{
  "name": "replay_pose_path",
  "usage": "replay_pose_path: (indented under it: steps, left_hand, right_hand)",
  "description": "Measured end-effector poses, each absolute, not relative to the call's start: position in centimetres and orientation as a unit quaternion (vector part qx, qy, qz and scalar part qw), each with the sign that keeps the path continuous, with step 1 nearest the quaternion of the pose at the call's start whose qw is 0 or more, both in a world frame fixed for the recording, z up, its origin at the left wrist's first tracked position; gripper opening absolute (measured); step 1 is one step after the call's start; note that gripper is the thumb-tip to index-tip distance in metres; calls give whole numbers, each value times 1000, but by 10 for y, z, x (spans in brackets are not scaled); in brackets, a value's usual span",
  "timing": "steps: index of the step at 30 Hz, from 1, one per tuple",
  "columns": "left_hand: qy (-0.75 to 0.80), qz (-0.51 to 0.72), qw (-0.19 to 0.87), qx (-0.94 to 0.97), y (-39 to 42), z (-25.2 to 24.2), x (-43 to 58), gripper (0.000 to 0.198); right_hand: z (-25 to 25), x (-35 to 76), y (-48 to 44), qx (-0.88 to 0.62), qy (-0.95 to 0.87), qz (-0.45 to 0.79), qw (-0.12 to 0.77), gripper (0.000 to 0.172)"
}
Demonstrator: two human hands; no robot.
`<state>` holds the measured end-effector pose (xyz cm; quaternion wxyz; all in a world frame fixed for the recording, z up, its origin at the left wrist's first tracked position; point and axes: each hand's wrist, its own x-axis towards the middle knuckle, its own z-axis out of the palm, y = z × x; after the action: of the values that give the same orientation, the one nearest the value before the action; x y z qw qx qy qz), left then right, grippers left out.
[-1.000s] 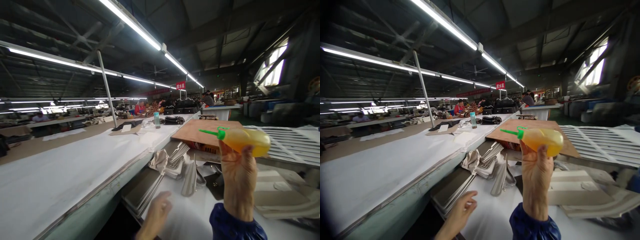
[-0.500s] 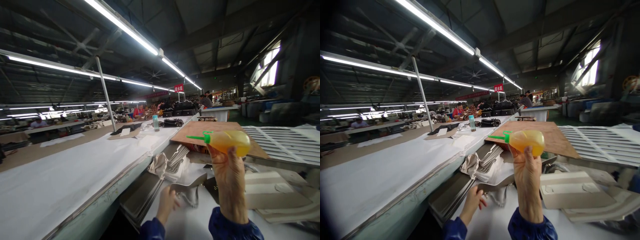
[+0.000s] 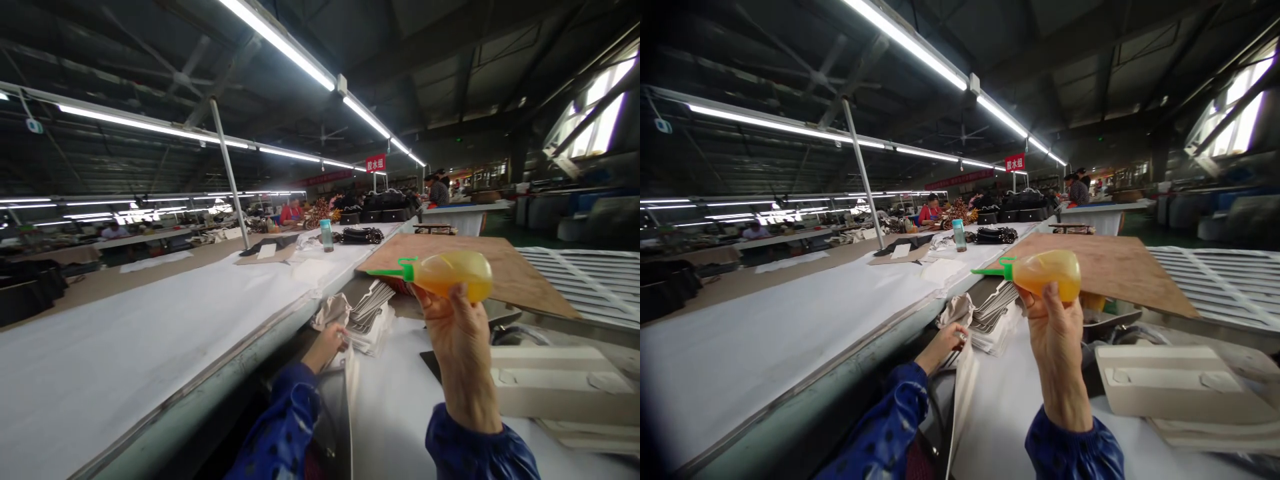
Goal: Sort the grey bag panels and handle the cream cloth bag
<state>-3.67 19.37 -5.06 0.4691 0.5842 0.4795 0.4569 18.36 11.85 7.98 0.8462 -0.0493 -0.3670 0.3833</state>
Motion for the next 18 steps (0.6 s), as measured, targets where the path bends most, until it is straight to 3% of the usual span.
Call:
replay_pose_path:
  steps: [6,9,10,14,18]
  left_hand:
    - [415,470,478,615,109,-75,-66,63]
    - [433,521,461,573,54,-109,-103,109]
    - [454,542,457,540,38,-122,-113,114]
    - [526,575,455,431,2,-164,-120,89]
    - [512,577,464,435,12,-165,-92,81]
  right_hand:
    - [77,187,125,-60,-364,379,849,41]
    - [78,188,125,-57,-362,379,850,39]
    - [78,187,124,-57,-362,380,850,39]
    - [80,182,120,-58,-363,383,847,42]
    - [81,174,118,-56,-370,395,839,41]
